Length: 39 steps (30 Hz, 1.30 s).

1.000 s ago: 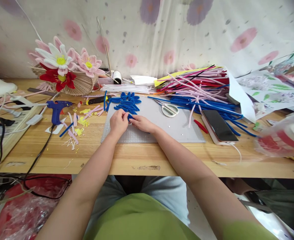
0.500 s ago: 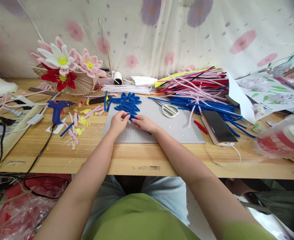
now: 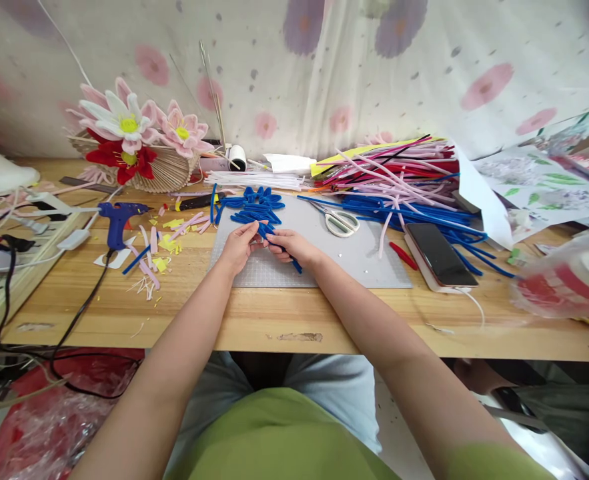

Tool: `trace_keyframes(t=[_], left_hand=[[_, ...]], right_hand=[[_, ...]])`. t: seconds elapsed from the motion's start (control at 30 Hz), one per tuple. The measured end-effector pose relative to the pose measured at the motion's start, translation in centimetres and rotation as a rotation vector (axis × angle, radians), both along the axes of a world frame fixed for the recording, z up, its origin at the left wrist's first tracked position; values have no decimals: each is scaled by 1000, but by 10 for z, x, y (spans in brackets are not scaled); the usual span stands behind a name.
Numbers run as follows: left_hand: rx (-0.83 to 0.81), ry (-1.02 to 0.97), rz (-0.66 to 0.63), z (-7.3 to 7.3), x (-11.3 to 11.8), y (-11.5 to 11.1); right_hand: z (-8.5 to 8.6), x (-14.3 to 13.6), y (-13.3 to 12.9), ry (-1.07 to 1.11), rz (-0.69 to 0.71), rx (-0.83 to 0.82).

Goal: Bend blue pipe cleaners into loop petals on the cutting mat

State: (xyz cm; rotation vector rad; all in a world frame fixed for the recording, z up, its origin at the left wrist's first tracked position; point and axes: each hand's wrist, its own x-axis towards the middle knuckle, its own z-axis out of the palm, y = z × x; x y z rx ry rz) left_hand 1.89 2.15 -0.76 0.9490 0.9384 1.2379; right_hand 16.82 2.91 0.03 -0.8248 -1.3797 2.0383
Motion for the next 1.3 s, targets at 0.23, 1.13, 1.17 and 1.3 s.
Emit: trace_keyframes(t=[0.23, 1.13, 1.17, 1.3], left_hand=[[12, -79, 13, 0, 4, -1], [137, 146, 80, -8, 4, 0], [129, 137, 82, -8, 5, 1], [89, 146, 154, -6, 6, 0]], right_hand=[[-4, 4, 5, 90, 53, -90], [-5, -5, 1, -76, -80, 103], [-6, -6, 2, -104, -93, 134], [-12, -6, 7, -245, -158, 315]])
